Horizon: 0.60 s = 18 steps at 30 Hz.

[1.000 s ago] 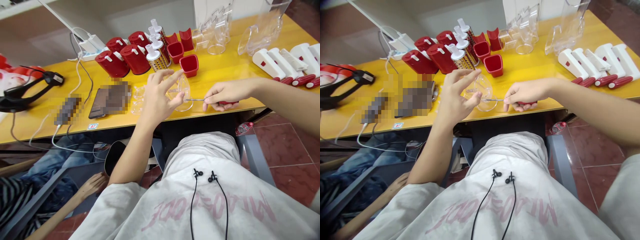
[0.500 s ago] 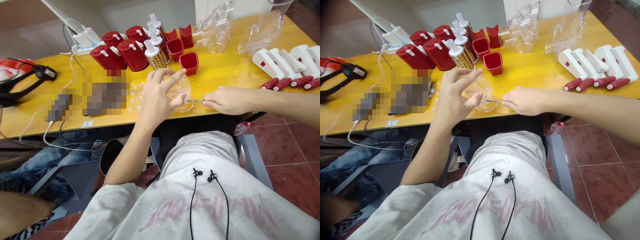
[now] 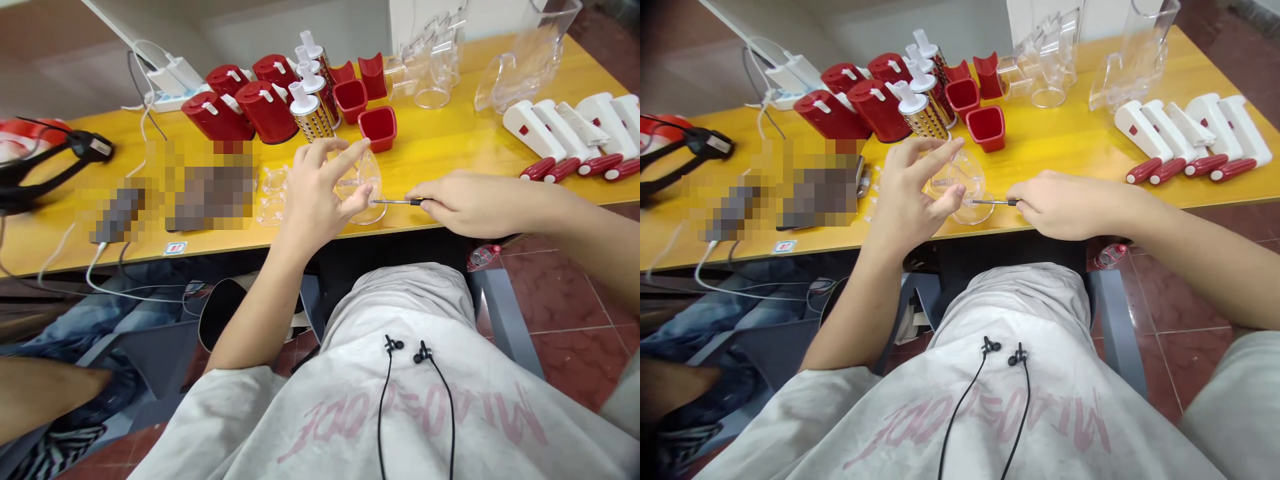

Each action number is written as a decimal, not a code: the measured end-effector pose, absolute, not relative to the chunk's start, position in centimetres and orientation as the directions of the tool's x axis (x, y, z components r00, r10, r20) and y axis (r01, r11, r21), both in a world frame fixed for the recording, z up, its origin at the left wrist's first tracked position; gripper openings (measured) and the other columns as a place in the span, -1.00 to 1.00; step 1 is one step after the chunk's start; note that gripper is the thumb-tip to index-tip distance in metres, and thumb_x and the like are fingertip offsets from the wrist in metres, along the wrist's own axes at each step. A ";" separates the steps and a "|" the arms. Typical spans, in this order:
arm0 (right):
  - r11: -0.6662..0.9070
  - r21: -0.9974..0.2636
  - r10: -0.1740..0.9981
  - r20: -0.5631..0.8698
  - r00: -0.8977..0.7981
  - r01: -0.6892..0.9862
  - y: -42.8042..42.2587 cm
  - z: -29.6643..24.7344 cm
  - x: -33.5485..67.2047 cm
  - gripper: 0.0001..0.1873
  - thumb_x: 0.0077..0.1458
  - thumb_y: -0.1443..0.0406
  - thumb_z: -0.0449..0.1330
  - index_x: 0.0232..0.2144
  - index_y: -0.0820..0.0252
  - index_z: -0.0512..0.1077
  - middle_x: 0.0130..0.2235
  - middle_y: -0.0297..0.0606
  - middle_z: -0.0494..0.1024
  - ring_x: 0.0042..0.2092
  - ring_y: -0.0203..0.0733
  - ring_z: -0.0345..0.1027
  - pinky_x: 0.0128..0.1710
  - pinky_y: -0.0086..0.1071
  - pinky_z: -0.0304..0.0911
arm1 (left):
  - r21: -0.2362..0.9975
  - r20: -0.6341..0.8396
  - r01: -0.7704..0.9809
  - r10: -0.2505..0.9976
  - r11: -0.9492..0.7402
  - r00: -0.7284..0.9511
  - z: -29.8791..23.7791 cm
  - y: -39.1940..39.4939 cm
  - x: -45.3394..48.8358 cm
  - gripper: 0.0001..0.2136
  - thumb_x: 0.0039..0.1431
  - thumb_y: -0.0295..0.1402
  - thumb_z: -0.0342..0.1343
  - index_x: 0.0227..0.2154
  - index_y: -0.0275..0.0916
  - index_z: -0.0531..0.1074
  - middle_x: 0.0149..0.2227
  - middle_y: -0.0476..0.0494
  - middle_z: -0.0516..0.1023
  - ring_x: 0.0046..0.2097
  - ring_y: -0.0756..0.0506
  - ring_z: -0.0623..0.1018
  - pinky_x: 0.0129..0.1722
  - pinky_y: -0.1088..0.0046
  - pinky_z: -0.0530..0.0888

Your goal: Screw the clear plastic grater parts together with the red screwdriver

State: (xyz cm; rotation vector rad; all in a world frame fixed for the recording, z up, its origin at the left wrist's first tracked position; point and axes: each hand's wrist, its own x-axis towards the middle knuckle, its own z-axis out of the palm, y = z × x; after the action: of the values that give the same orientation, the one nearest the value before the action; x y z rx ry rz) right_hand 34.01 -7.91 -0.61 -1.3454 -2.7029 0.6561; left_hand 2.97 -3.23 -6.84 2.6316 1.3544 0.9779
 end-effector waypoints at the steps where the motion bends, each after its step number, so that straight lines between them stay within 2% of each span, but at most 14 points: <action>1: 0.528 -0.421 0.772 -0.124 -0.623 0.738 -7.7 -0.7 34.3 -0.49 0.66 0.30 0.09 0.36 0.20 0.75 0.33 0.11 0.87 0.22 0.30 0.76 0.20 0.03 0.49 | 0.294 0.523 0.728 0.742 -0.619 0.420 -6.9 -3.2 3.0 -0.36 0.52 0.05 0.32 0.60 0.25 0.62 0.50 -0.20 0.67 0.55 -0.58 0.59 0.70 -0.44 0.52; 3: 0.527 -0.437 0.779 -0.095 -0.620 0.729 -7.5 -1.1 34.9 -0.44 0.64 0.29 0.14 0.50 0.15 0.69 0.46 0.03 0.81 0.36 0.28 0.71 0.36 0.03 0.48 | 0.295 0.533 0.733 0.742 -0.614 0.407 -7.1 -3.1 3.0 -0.38 0.54 0.05 0.30 0.59 0.28 0.61 0.50 -0.20 0.66 0.56 -0.58 0.58 0.70 -0.45 0.51; 4: 0.529 -0.446 0.784 -0.068 -0.617 0.722 -7.4 -1.4 35.1 -0.42 0.62 0.29 0.17 0.53 0.14 0.68 0.45 0.03 0.82 0.34 0.27 0.72 0.36 0.02 0.48 | 0.295 0.537 0.734 0.741 -0.612 0.402 -7.2 -3.0 3.0 -0.38 0.54 0.04 0.30 0.59 0.28 0.61 0.50 -0.20 0.66 0.56 -0.58 0.58 0.70 -0.46 0.50; 7: 0.547 -0.448 0.800 0.029 -0.600 0.707 -7.0 -2.0 35.5 -0.42 0.55 0.27 0.28 0.51 0.05 0.70 0.30 -0.01 0.89 0.20 0.24 0.75 0.27 -0.01 0.51 | 0.308 0.534 0.737 0.750 -0.602 0.390 -7.6 -2.4 2.9 -0.35 0.50 0.08 0.32 0.60 0.28 0.62 0.50 -0.22 0.66 0.56 -0.61 0.57 0.71 -0.49 0.46; 10: 0.564 -0.461 0.800 0.099 -0.592 0.686 -6.2 -1.8 35.4 -0.45 0.51 0.19 0.40 0.46 0.00 0.72 0.21 -0.07 0.91 0.18 0.24 0.74 0.24 -0.04 0.51 | 0.339 0.524 0.735 0.767 -0.587 0.370 -7.9 -1.4 2.5 -0.33 0.50 0.16 0.32 0.60 0.32 0.60 0.52 -0.20 0.65 0.58 -0.62 0.54 0.73 -0.51 0.40; 12: 0.529 -0.498 0.813 0.063 -0.579 0.688 -5.6 -1.1 35.1 -0.48 0.51 0.20 0.40 0.44 0.01 0.72 0.16 -0.12 0.91 0.13 0.17 0.74 0.20 -0.09 0.51 | 0.346 0.529 0.738 0.770 -0.579 0.356 -8.1 -0.8 2.2 -0.33 0.50 0.19 0.31 0.60 0.33 0.59 0.53 -0.18 0.65 0.59 -0.60 0.53 0.74 -0.51 0.39; 16: 0.323 -0.641 0.850 -0.128 -0.512 0.696 -4.0 0.2 34.8 -0.47 0.54 0.41 0.23 0.41 0.02 0.67 0.02 -0.22 0.89 -0.10 -0.03 0.67 0.00 -0.19 0.51 | 0.336 0.546 0.743 0.762 -0.580 0.348 -8.2 -0.2 1.7 -0.31 0.50 0.26 0.28 0.60 0.30 0.59 0.54 -0.16 0.65 0.58 -0.54 0.54 0.73 -0.49 0.40; 18: 0.290 -0.697 0.834 -0.151 -0.530 0.655 -3.2 0.2 35.0 -0.49 0.55 0.39 0.24 0.42 0.00 0.64 0.04 -0.22 0.88 -0.13 -0.06 0.66 -0.06 -0.21 0.52 | 0.332 0.544 0.743 0.762 -0.581 0.352 -8.0 -0.2 1.6 -0.30 0.52 0.30 0.25 0.60 0.26 0.59 0.55 -0.13 0.65 0.59 -0.53 0.54 0.73 -0.49 0.40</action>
State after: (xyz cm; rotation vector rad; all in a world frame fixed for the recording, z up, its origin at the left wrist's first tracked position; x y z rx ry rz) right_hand 35.02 -3.20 0.16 -1.3693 -2.3173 1.0714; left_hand 1.58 -0.18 -8.04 2.5603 1.4246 1.0545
